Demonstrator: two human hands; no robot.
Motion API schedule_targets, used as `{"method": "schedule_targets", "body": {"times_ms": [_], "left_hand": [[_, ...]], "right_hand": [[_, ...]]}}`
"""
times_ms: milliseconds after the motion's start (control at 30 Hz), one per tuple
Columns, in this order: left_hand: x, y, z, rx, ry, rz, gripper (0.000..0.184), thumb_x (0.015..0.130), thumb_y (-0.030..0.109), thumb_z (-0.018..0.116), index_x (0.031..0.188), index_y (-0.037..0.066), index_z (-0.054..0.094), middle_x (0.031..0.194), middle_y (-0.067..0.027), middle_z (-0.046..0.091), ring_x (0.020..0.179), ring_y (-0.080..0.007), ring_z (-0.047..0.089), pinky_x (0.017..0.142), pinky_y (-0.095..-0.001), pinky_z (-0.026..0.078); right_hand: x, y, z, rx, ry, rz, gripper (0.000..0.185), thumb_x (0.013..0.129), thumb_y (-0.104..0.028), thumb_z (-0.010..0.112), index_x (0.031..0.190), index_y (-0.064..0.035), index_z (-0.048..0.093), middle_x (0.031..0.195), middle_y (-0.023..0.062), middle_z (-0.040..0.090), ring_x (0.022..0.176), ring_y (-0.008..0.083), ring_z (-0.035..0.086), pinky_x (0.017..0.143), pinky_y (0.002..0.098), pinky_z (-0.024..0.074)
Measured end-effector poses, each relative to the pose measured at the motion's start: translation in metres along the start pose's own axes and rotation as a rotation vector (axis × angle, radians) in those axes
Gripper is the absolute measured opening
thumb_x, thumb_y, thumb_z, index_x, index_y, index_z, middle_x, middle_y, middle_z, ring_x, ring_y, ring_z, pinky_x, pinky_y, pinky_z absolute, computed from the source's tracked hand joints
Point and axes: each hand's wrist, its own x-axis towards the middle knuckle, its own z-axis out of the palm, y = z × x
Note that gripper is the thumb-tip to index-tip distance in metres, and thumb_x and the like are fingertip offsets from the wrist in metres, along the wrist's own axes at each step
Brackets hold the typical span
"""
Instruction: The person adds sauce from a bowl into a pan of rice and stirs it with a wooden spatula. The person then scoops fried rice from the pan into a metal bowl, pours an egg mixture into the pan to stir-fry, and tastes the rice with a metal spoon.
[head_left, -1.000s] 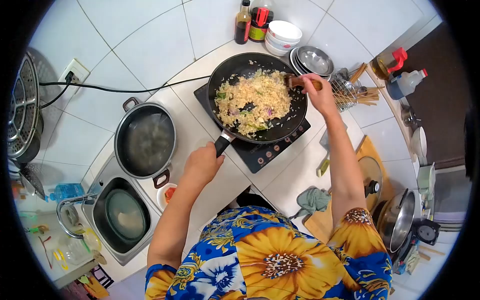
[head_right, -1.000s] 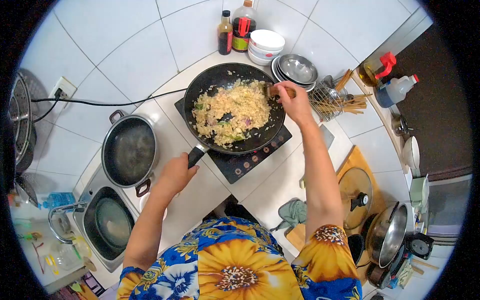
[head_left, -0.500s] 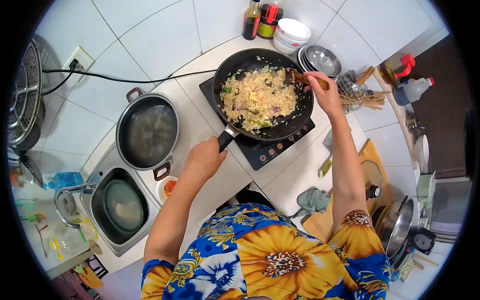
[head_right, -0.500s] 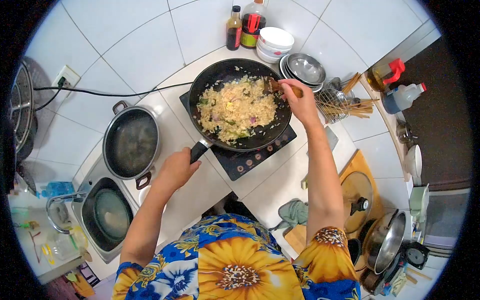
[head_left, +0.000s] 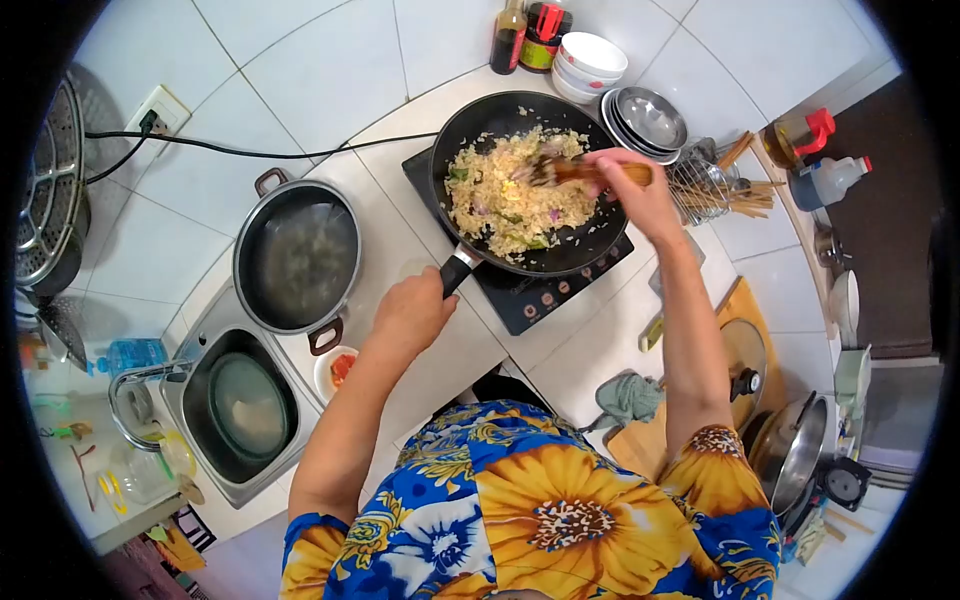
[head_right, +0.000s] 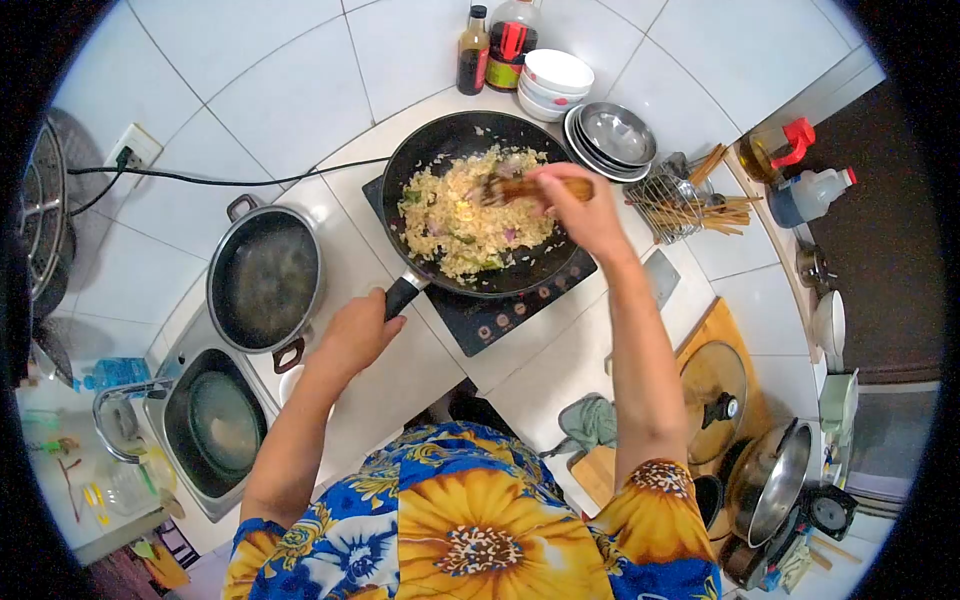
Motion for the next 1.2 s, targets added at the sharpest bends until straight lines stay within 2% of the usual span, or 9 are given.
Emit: {"method": "schedule_targets", "body": {"times_ms": [67,300,400,433,533,600,833,1000,1200], "left_hand": [[0.001,0.002,-0.001,-0.002,-0.007,0.000,0.036,0.085,0.030,0.064,0.095,-0.003,0.053,0.082,-0.0265,0.063,0.080,-0.0444,0.062,0.072,-0.0512,0.048],[0.000,0.000,-0.002,0.018,-0.014,-0.002,0.035,0.085,0.029,0.065,0.096,-0.003,0.053,0.082,-0.0266,0.063,0.080,-0.0448,0.061,0.073,-0.0516,0.048],[0.000,0.003,-0.004,0.035,-0.026,-0.004,0.034,0.085,0.028,0.064,0.096,-0.002,0.053,0.084,-0.0257,0.064,0.081,-0.0433,0.062,0.074,-0.0505,0.049],[0.000,0.004,-0.006,0.044,-0.036,-0.007,0.032,0.086,0.026,0.064,0.097,-0.002,0.054,0.086,-0.0247,0.065,0.083,-0.0418,0.063,0.074,-0.0492,0.050],[0.001,0.003,-0.005,0.046,-0.044,0.000,0.032,0.086,0.026,0.064,0.097,-0.002,0.053,0.086,-0.0244,0.065,0.083,-0.0417,0.063,0.074,-0.0490,0.050],[0.000,0.005,-0.006,0.053,-0.046,-0.005,0.032,0.085,0.025,0.064,0.097,-0.003,0.053,0.086,-0.0245,0.065,0.083,-0.0419,0.063,0.074,-0.0489,0.050],[0.002,0.004,-0.007,0.030,-0.046,-0.003,0.031,0.084,0.024,0.065,0.096,-0.003,0.053,0.086,-0.0249,0.064,0.084,-0.0426,0.062,0.075,-0.0492,0.050],[0.001,0.002,-0.009,0.006,-0.045,-0.017,0.031,0.084,0.023,0.065,0.096,-0.003,0.054,0.086,-0.0246,0.064,0.083,-0.0425,0.063,0.075,-0.0491,0.050],[0.001,0.004,-0.010,0.032,-0.057,-0.033,0.032,0.084,0.024,0.065,0.097,-0.003,0.054,0.087,-0.0242,0.065,0.084,-0.0419,0.063,0.075,-0.0487,0.050]], "right_hand": [[-0.001,0.018,0.016,0.160,-0.084,0.040,0.018,0.094,-0.014,0.058,0.100,-0.0005,0.067,0.088,0.0058,0.068,0.066,0.0097,0.062,0.060,0.0230,0.0484],[0.019,0.041,0.000,-0.002,0.088,-0.001,0.017,0.093,-0.013,0.058,0.095,0.0007,0.068,0.083,0.0064,0.068,0.065,0.0111,0.062,0.061,0.0233,0.0493],[0.035,0.065,0.012,-0.211,0.306,-0.127,0.018,0.090,-0.015,0.060,0.095,0.0006,0.068,0.086,0.0096,0.070,0.074,0.0155,0.065,0.071,0.0287,0.0509],[0.039,0.068,0.024,-0.100,0.303,-0.101,0.019,0.089,-0.015,0.060,0.095,0.0004,0.068,0.088,0.0106,0.070,0.078,0.0177,0.065,0.075,0.0305,0.0505],[0.041,0.051,0.036,-0.238,0.263,-0.161,0.018,0.090,-0.015,0.059,0.096,0.0002,0.068,0.085,0.0096,0.070,0.074,0.0161,0.065,0.070,0.0294,0.0505],[0.033,0.022,0.033,-0.056,0.103,0.019,0.019,0.091,-0.016,0.058,0.096,-0.0007,0.068,0.082,0.0087,0.069,0.068,0.0140,0.065,0.064,0.0277,0.0498],[0.033,0.010,0.078,0.230,0.181,-0.029,0.021,0.093,-0.018,0.056,0.095,-0.0004,0.067,0.076,0.0060,0.067,0.060,0.0116,0.062,0.057,0.0247,0.0485],[0.015,0.024,0.050,0.081,-0.116,0.179,0.017,0.093,-0.013,0.057,0.097,0.0000,0.067,0.081,0.0067,0.067,0.058,0.0106,0.061,0.057,0.0226,0.0521],[0.030,0.041,0.003,0.014,0.226,-0.062,0.018,0.093,-0.014,0.058,0.098,0.0018,0.067,0.086,0.0067,0.068,0.064,0.0107,0.061,0.061,0.0249,0.0506]]}}
